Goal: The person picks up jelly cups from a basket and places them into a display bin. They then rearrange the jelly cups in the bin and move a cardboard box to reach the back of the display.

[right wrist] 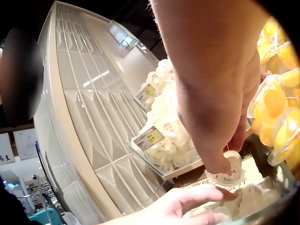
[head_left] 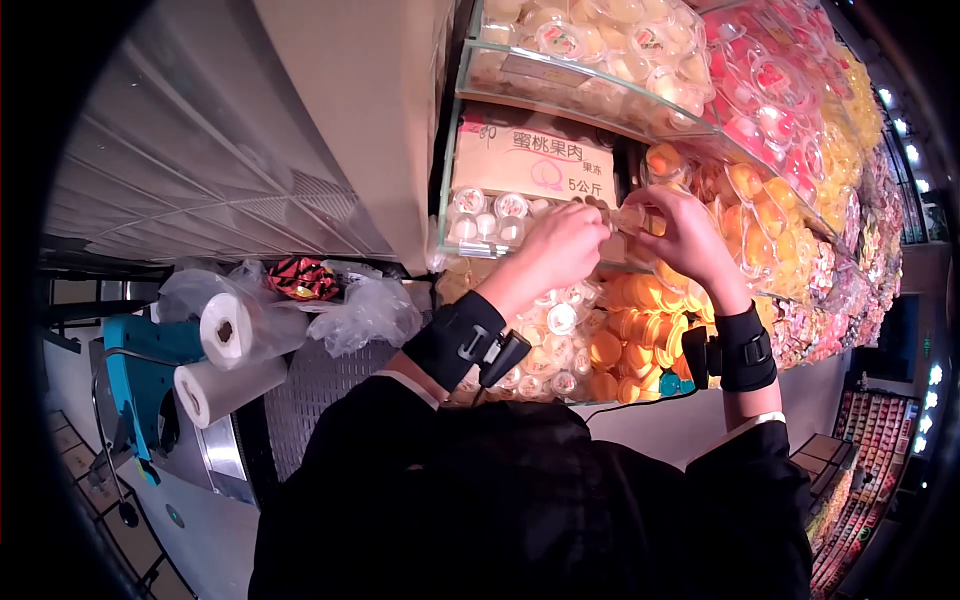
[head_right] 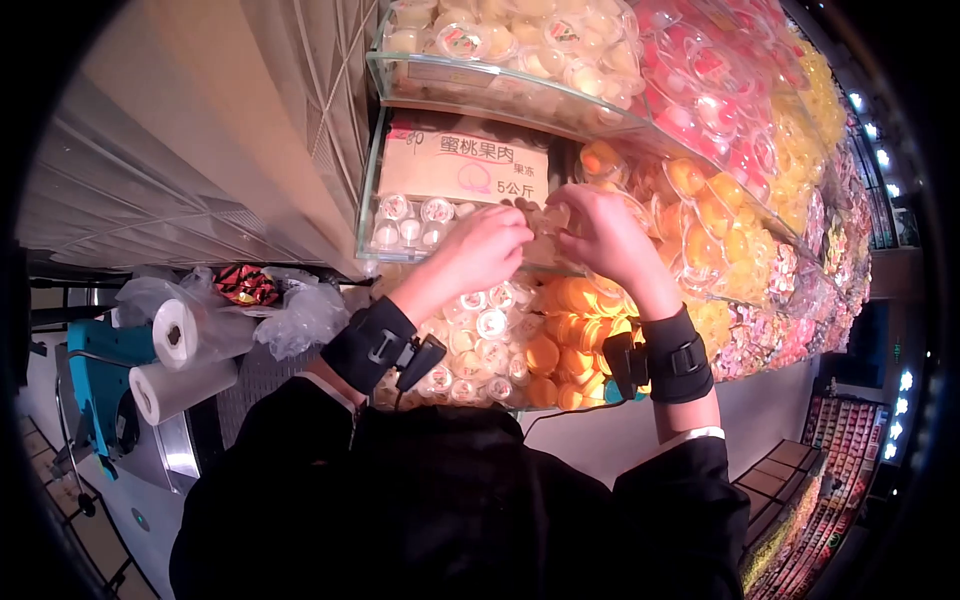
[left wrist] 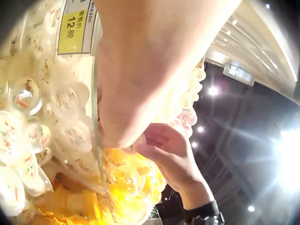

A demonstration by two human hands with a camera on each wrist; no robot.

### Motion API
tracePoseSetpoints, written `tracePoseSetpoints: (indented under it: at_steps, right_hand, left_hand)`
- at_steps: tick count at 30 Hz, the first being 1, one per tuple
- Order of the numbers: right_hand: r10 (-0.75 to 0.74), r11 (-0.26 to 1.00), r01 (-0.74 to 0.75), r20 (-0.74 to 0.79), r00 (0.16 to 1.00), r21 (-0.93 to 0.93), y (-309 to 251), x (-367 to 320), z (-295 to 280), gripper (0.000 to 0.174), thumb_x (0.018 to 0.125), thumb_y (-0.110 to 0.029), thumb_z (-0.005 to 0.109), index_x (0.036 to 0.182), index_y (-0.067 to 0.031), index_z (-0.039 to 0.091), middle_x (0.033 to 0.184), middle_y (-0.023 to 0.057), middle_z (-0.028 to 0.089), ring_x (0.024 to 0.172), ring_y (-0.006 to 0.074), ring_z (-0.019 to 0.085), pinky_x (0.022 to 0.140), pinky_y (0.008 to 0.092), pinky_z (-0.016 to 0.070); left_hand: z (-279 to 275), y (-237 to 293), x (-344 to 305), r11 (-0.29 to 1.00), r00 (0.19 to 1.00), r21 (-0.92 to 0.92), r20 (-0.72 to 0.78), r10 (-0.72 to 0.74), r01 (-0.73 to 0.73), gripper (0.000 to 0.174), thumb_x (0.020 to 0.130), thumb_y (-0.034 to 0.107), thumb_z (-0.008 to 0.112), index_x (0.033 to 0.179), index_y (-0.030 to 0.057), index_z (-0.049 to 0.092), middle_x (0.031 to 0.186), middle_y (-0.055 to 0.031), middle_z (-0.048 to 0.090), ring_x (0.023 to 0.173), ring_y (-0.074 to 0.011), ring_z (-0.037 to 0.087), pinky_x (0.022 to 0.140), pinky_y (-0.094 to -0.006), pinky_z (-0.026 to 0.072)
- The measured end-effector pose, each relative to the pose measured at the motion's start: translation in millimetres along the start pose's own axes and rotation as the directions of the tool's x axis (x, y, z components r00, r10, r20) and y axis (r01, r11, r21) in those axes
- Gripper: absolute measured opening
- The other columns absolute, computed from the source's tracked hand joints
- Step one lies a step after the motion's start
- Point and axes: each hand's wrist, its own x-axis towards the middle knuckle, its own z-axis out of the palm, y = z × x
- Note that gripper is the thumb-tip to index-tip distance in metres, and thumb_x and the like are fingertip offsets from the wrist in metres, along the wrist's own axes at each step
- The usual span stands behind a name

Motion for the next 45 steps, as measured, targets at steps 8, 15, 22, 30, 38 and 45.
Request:
tracePoseSetpoints:
  at_steps: [8,15,22,30,38,45]
  right_hand:
    - [0.135,0.979,-0.146,0.087,0.987,0.139,10.9,18.8,17.0,0.034,0.077,-0.004,0.071,0.108,0.0024,0.06,0.1,0.0097,0.067,0.087,0.0133,0.064,0.078,0.0284,0.0523]
    - [-0.011,0.942,-0.041,0.154,0.988,0.332,-9.1,40.9,32.2,0.028,0.076,0.002,0.07,0.103,0.0031,0.063,0.102,0.0092,0.067,0.094,0.0145,0.064,0.086,0.0292,0.053]
    - [-0.139,0.923,0.017,0.294,0.946,0.384,-18.3,53.8,58.8,0.024,0.07,0.001,0.072,0.093,-0.0009,0.066,0.09,0.0102,0.068,0.083,0.0212,0.065,0.08,0.031,0.0523]
    - [-0.212,0.877,0.045,0.302,0.929,0.479,-15.4,56.5,63.7,0.029,0.072,-0.008,0.077,0.099,-0.0032,0.068,0.092,0.0092,0.068,0.083,0.021,0.064,0.08,0.0331,0.0515]
    - [-0.238,0.931,0.129,0.302,0.923,0.341,-20.7,56.0,66.9,0.027,0.073,-0.016,0.077,0.096,-0.0047,0.068,0.083,0.0092,0.064,0.08,0.0203,0.06,0.073,0.0314,0.0489]
    - [-0.139,0.948,0.047,0.279,0.95,0.314,-33.7,58.0,49.9,0.03,0.072,-0.016,0.073,0.098,-0.0016,0.067,0.081,0.013,0.066,0.071,0.0215,0.064,0.067,0.0321,0.0515]
  left_hand:
    - [38.7,40.9,-5.6,0.895,0.996,0.446,-0.078,0.031,0.007,0.024,0.08,0.024,0.057,0.082,0.0008,0.063,0.084,-0.0142,0.06,0.093,-0.03,0.059,0.095,-0.0414,0.0404]
    - [70.4,60.5,-4.3,0.753,0.946,0.642,0.134,-0.297,0.146,0.061,0.087,0.042,0.055,0.122,-0.0079,0.05,0.123,-0.0225,0.053,0.122,-0.0368,0.045,0.107,-0.044,0.0311]
    - [98.1,45.2,-5.9,0.797,0.942,0.583,0.152,-0.298,0.158,0.061,0.088,0.043,0.052,0.125,-0.0052,0.046,0.124,-0.0207,0.051,0.122,-0.0362,0.044,0.106,-0.0449,0.03]
    - [102.1,49.8,-13.3,0.555,0.964,0.827,0.069,-0.258,0.089,0.045,0.093,0.035,0.044,0.123,0.0023,0.047,0.118,-0.0105,0.053,0.118,-0.0268,0.046,0.102,-0.0424,0.0324]
    - [128.4,27.3,-11.4,-0.83,0.953,-0.533,0.131,-0.274,-0.165,0.026,0.101,0.029,0.037,0.115,0.0104,0.049,0.109,-0.003,0.053,0.109,-0.0145,0.051,0.092,-0.0297,0.0403]
    - [128.1,29.3,-11.9,-0.951,0.92,-0.054,0.242,-0.308,-0.304,0.027,0.1,0.018,0.038,0.123,0.0096,0.051,0.119,-0.0036,0.053,0.113,-0.0133,0.05,0.095,-0.0249,0.0417]
